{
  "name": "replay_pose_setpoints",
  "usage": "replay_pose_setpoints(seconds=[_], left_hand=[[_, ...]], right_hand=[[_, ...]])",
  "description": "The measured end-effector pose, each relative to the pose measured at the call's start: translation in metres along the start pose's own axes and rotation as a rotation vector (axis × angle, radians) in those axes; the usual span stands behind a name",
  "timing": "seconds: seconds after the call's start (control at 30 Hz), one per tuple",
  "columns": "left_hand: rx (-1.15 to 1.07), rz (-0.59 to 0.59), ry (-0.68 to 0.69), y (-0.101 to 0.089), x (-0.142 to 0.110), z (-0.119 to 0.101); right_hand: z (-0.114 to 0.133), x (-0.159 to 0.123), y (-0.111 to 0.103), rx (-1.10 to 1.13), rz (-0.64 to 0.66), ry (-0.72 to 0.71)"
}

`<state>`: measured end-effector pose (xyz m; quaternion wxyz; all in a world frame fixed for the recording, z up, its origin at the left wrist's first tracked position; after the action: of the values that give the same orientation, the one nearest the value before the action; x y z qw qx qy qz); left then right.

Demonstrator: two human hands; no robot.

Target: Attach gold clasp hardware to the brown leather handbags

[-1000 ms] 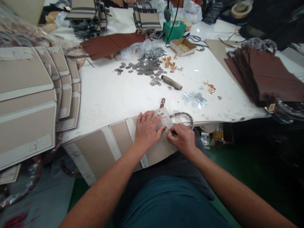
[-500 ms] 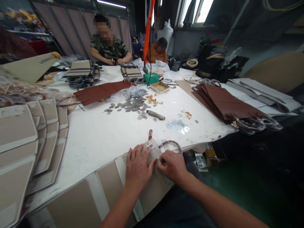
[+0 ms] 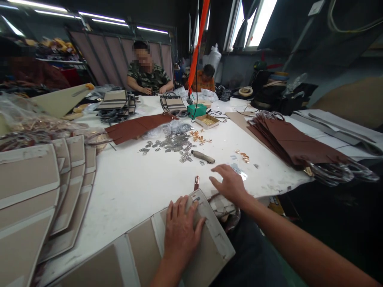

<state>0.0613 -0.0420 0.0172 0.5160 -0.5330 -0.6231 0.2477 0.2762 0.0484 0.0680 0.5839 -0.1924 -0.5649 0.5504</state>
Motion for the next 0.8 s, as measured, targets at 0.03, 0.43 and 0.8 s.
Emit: replay_pose_setpoints(seconds=[0.03, 0.43, 0.8], left_hand=[[-0.006, -0.009, -0.003, 0.000, 0.000, 0.001], [0.000, -0.090, 0.018, 0.008, -0.007, 0.009], [0.061, -0.072, 0.055, 0.011, -0.008, 0.017]], right_hand=[[-0.011, 0.022, 0.005, -0.068, 0.009, 0.012], [-0.075, 0.143, 0.064, -0.145, 0.303, 0.031], [0.017, 0.164, 0.146, -0.062, 0.319, -0.180]])
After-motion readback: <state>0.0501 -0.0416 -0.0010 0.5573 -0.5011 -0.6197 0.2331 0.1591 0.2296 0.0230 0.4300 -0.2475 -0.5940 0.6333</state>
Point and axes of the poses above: each hand's wrist, its own x-axis towards the middle knuckle, its own y-axis out of the palm, z = x × y, the point moved 2 cm from there along x, towards the middle knuckle, and after that the axes turned 9 degrees about -y, right-handed, at the moved point
